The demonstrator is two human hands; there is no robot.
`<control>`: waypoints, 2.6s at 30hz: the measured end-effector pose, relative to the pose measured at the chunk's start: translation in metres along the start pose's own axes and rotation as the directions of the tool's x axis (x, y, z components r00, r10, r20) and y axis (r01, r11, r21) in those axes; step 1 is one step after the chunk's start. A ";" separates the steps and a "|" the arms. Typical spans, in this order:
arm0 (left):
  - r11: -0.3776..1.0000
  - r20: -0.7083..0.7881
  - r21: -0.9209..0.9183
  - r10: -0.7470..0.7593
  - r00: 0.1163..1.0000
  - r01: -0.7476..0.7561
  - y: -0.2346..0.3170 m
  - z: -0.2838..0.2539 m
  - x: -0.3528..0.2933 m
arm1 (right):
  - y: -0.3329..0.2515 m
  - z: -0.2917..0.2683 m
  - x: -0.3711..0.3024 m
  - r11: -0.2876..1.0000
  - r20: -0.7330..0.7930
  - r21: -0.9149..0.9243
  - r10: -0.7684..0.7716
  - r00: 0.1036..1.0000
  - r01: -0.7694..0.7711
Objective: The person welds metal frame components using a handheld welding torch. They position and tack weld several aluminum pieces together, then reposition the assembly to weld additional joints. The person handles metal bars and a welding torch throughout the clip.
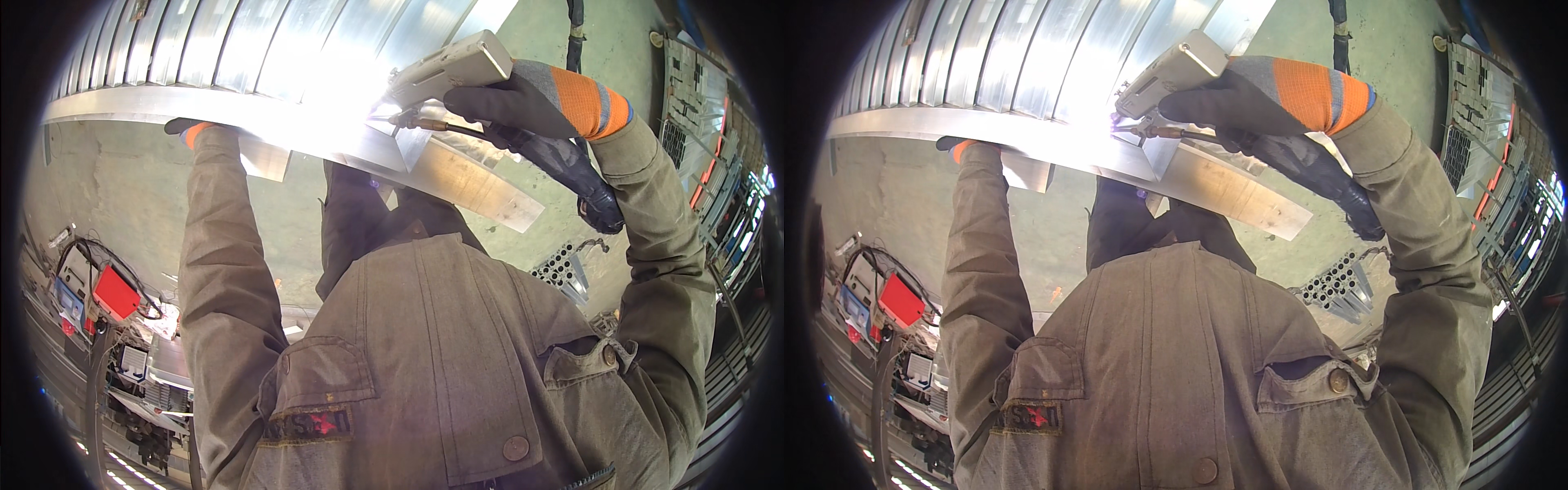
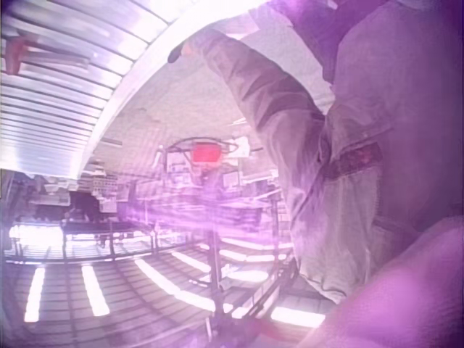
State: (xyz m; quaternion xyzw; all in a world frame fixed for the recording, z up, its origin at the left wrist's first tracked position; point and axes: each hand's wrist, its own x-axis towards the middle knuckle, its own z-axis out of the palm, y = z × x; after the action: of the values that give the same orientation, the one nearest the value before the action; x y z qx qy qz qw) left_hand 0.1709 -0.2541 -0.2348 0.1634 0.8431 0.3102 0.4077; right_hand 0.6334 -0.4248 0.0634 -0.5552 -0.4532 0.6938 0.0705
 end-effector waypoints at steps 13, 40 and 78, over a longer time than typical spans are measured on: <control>0.976 -0.249 0.184 0.160 0.955 -0.116 0.034 0.024 -0.095 | 0.004 -0.002 -0.007 0.998 0.039 0.057 0.016 0.999 -0.018; 0.969 0.025 -0.240 -0.056 0.998 0.060 -0.008 0.002 0.013 | -0.006 -0.004 -0.030 0.995 0.021 0.022 0.097 0.995 -0.098; 0.978 -0.181 0.188 -0.051 0.982 0.086 0.005 0.014 0.016 | -0.001 0.000 -0.074 0.977 -0.041 0.092 0.198 0.979 -0.194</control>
State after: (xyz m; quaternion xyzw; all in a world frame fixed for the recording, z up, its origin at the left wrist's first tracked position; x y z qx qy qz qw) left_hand 0.1718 -0.2367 -0.2476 0.1455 0.9071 0.2249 0.3246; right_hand 0.6611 -0.4686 0.1165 -0.6106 -0.3635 0.7026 0.0371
